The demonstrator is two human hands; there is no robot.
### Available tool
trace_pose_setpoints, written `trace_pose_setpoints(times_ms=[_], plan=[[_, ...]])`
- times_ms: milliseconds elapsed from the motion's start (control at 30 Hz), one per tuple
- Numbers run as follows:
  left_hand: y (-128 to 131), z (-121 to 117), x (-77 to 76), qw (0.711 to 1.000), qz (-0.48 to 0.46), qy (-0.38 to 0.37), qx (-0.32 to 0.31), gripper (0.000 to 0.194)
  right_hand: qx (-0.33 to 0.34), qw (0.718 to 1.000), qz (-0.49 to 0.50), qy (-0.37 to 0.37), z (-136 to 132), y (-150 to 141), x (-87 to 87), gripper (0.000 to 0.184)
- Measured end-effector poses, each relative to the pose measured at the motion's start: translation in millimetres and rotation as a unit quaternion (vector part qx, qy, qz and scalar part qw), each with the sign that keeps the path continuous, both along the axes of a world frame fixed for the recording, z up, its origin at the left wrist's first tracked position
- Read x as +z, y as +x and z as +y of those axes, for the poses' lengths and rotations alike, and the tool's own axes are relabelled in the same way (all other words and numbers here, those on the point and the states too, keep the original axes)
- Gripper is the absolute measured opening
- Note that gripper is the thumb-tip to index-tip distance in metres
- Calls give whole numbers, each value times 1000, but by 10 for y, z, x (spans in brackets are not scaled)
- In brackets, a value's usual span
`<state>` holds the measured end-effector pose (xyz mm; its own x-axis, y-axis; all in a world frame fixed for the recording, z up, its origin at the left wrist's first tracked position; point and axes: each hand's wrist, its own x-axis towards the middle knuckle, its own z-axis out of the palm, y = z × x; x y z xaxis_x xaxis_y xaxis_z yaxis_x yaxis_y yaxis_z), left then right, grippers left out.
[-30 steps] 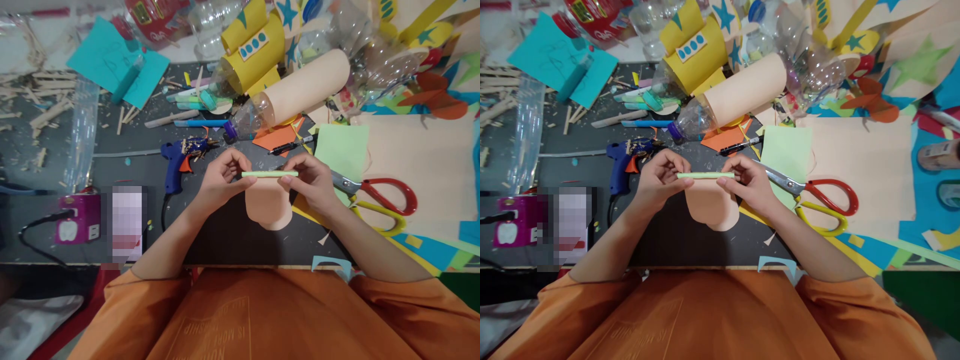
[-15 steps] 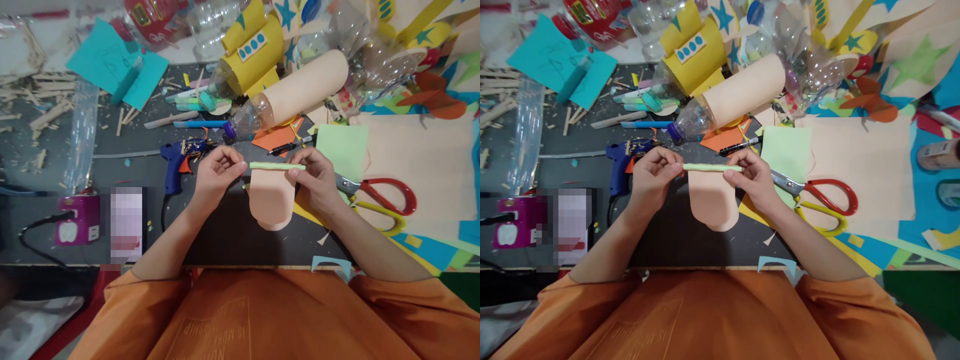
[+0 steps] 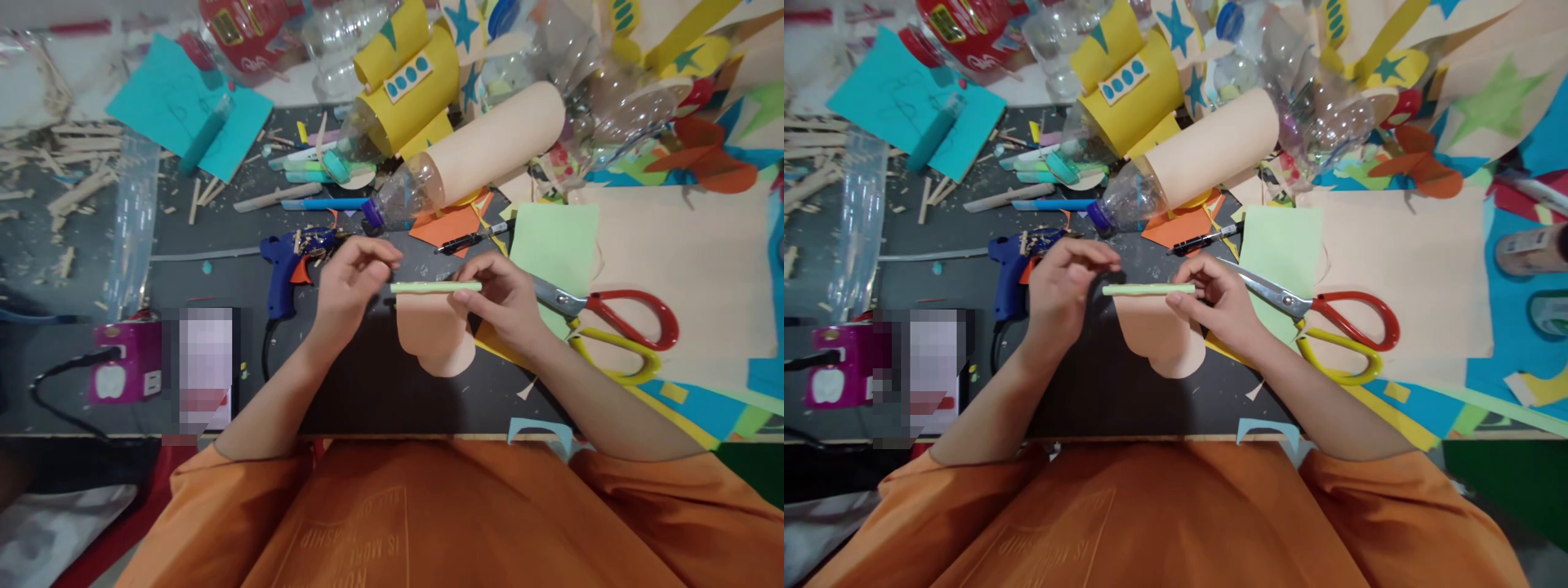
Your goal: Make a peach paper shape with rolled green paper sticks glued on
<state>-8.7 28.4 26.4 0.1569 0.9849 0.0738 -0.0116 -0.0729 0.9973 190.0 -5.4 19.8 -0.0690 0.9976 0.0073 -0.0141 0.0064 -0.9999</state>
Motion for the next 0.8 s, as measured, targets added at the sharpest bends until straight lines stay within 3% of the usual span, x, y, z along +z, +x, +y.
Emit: trace_pose_setpoints(times_ms=[133, 333, 800], plan=[[4, -43, 56, 987, 79, -48, -128, 41, 22, 1000, 1, -5, -20, -11, -5, 28], [10, -70, 52, 985, 117, -48, -116, 27, 26, 999, -2, -30, -18, -24, 24, 33], [15, -55, 71, 983, 114, -36, -137, 28, 53, 998, 7, -45, -19, -11, 7, 27]])
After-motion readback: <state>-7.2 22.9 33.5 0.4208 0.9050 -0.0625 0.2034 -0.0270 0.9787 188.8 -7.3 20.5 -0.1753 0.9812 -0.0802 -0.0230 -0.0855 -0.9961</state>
